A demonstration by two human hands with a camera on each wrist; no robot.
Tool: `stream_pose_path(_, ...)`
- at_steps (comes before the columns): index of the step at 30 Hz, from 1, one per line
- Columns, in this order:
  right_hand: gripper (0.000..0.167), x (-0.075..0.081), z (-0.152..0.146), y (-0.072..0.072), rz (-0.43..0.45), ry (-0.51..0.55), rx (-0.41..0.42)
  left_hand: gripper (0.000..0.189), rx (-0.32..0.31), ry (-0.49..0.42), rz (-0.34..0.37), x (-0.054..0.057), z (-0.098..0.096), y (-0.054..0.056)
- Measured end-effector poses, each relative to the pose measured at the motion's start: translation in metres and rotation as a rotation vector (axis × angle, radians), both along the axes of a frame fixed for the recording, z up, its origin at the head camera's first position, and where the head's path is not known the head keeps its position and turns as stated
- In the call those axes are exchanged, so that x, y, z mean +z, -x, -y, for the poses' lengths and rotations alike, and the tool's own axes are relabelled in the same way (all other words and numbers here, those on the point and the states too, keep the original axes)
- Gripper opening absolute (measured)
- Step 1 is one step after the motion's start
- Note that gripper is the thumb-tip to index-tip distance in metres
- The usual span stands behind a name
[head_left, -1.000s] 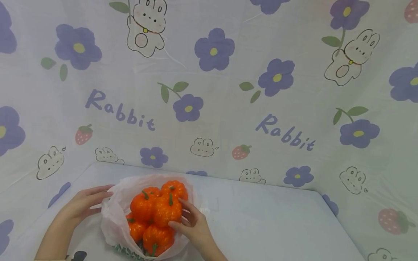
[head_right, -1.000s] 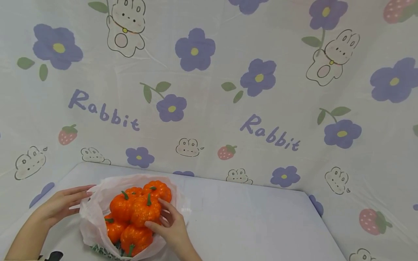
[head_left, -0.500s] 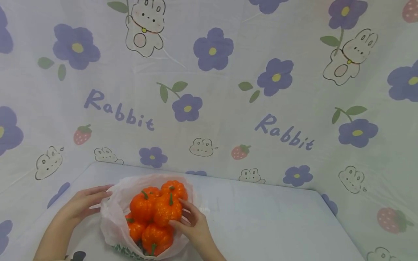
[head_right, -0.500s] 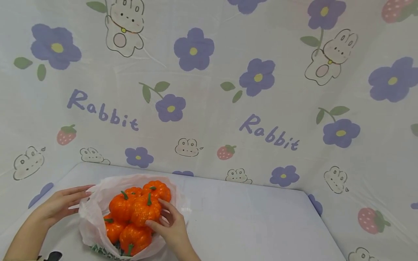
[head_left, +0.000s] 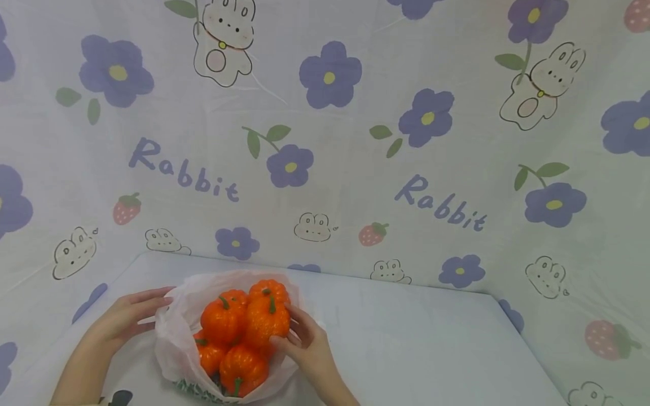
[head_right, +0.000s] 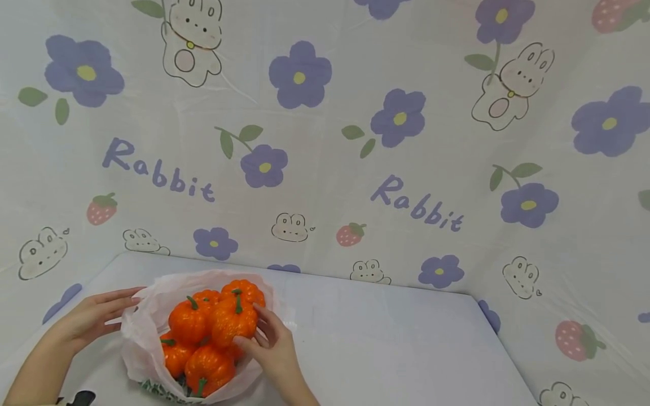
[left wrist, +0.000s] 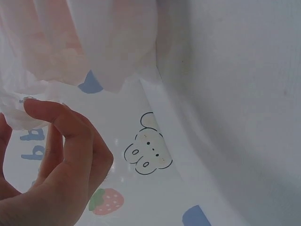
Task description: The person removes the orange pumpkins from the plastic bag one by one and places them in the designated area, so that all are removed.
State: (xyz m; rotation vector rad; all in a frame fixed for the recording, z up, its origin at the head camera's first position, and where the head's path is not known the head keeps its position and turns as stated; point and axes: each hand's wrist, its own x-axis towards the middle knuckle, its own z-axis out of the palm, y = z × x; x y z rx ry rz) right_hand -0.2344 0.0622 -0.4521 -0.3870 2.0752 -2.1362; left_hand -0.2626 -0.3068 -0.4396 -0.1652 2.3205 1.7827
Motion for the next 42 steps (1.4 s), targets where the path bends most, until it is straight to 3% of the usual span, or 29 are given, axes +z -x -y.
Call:
stream_pose_path(5,0.065,0.002,-0.005,0.002,-0.043,0.038,0.004,0.065,-0.002,-0.003,-0.005,0.0,0.0,0.0)
stream_pose_path(20,0.066,0.009,-0.023,0.014,-0.082,0.002,-0.075,0.068,0.004,0.002,0.008,0.002,-0.004,-0.001)
stream_pose_path(32,0.067,0.015,-0.044,0.026,-0.116,-0.03,-0.158,0.061,-0.001,-0.018,0.009,0.002,-0.002,0.001)
stream_pose_path(42,0.069,0.01,-0.059,0.038,-0.141,-0.086,-0.262,0.063,0.009,-0.015,0.008,0.003,-0.004,0.0)
